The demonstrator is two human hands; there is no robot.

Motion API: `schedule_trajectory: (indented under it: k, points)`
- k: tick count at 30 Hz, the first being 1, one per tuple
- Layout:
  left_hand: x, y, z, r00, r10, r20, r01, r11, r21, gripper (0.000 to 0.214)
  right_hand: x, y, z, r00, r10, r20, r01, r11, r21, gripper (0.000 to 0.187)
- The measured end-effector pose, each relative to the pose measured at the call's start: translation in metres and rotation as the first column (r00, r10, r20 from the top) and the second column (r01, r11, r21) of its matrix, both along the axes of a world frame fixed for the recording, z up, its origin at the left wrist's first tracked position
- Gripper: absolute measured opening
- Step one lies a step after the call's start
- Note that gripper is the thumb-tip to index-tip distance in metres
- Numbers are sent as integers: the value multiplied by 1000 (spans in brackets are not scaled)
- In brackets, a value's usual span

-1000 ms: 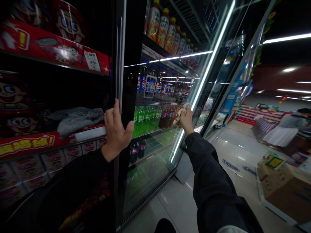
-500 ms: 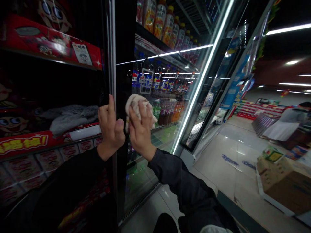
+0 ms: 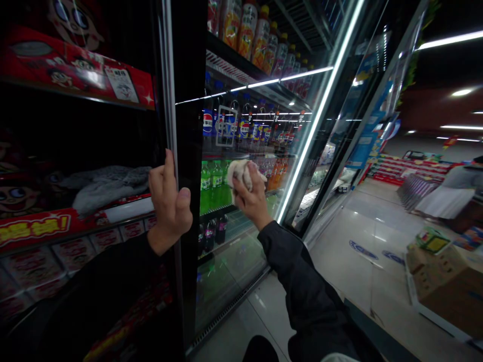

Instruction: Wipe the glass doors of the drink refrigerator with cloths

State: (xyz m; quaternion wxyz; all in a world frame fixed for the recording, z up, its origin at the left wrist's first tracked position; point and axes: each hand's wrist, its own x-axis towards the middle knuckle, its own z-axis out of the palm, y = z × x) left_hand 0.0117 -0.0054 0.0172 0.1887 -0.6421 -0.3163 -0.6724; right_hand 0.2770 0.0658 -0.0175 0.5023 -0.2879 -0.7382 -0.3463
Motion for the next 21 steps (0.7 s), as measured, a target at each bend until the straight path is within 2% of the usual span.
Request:
schedule_trajectory:
  k: [1,3,5,8,11,13,16,21]
  points:
    - [0,0,0,1000,4,-3,-4,1000,12,90,14,5,2,996,-36,-81,28,995,-97,51]
    - [1,0,0,1000,12,-5,-12,999,39,88,42,14,8,955,-142,-259,60,952,-299,56]
    - [1,0,0,1000,17,-3,-16,999,42,88,67,24,17,889,-234,-394,49,903,-426,64]
    - [1,0,0,1000,11,1,-11,1000,9,90,96,35,32,802,-309,-511,29,875,-483,68]
    - [0,0,0,1000,-4,-2,4,1000,7,88,107,40,42,728,-343,-594,-20,855,-518,67]
    - [0,0,-1,1000,-9,-11,10,1000,22,87,102,40,46,696,-343,-631,-57,850,-524,66]
    - [-1,1,-2,1000,-19,-21,19,999,45,86,79,35,46,684,-318,-656,-91,856,-509,67]
    - [0,2,-2,1000,-6,-7,6,998,64,84,3,7,30,717,-275,-641,-99,870,-484,72]
